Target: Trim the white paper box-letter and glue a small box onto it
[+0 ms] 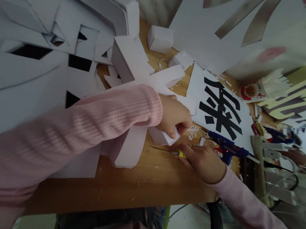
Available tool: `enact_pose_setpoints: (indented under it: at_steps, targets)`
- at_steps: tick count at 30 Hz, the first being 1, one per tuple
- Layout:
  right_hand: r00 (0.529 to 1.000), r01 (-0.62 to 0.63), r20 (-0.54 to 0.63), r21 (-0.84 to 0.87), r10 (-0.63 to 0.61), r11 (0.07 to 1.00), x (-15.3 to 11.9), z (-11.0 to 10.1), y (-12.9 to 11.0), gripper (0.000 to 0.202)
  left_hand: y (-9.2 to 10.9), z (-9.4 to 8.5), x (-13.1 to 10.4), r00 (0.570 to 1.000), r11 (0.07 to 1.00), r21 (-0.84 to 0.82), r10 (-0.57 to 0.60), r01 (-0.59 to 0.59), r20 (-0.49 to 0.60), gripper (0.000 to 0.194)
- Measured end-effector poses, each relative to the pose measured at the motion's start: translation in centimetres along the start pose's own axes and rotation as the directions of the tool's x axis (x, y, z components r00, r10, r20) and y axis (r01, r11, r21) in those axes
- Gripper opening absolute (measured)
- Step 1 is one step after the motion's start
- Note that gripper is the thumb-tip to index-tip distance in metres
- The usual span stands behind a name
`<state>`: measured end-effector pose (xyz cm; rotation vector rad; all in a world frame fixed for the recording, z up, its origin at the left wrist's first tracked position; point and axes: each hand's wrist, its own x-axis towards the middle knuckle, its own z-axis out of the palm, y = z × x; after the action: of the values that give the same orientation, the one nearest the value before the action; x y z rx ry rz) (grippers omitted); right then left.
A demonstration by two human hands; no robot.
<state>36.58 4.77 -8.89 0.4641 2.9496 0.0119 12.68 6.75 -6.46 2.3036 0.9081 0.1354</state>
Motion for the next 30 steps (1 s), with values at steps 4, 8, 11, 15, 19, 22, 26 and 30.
enact_pose_setpoints:
  at_steps: [4,8,11,15,19,22,26,30]
  targets:
    - [0.999,-0.042,0.014,-0.031,0.042,0.999,-0.1,0.7,0.0,0.041,0.2,-0.1,-0.1,1.0,1.0,0.013,-0.016,0.017,-0.011,0.011]
    - [0.999,-0.03,0.033,-0.041,0.031,0.999,0.0,0.6,0.6,0.04,0.3,-0.3,-0.1,1.0,1.0,0.015,-0.01,0.009,0.015,0.012]
    - [0.997,-0.017,0.08,-0.083,0.024,0.996,0.2,0.3,1.1,0.043,0.4,-0.4,-0.1,0.999,1.0,0.025,-0.016,0.015,0.03,0.013]
    - [0.98,-0.029,0.194,-0.1,0.048,0.995,1.2,0.4,1.3,0.04,0.5,-0.5,0.0,0.999,0.999,0.037,-0.023,0.022,0.039,0.014]
    - [0.965,-0.034,0.257,-0.102,0.059,0.994,2.1,0.6,1.1,0.039,0.5,-0.5,0.0,0.998,0.999,0.034,-0.02,0.019,0.051,0.016]
    - [0.96,0.027,0.279,-0.124,0.009,0.992,1.9,0.5,1.2,0.038,0.4,-0.4,0.0,0.999,0.999,0.043,-0.011,0.01,0.035,0.017]
    - [0.973,0.113,0.214,-0.087,-0.092,0.99,0.3,0.3,2.0,0.04,0.3,-0.6,0.1,0.997,0.999,0.028,-0.029,0.027,0.074,0.014]
    - [0.993,0.066,0.106,-0.054,-0.06,0.996,-0.6,0.8,2.9,0.057,0.0,-0.8,-0.2,0.995,0.998,0.061,-0.038,0.032,0.098,0.025]
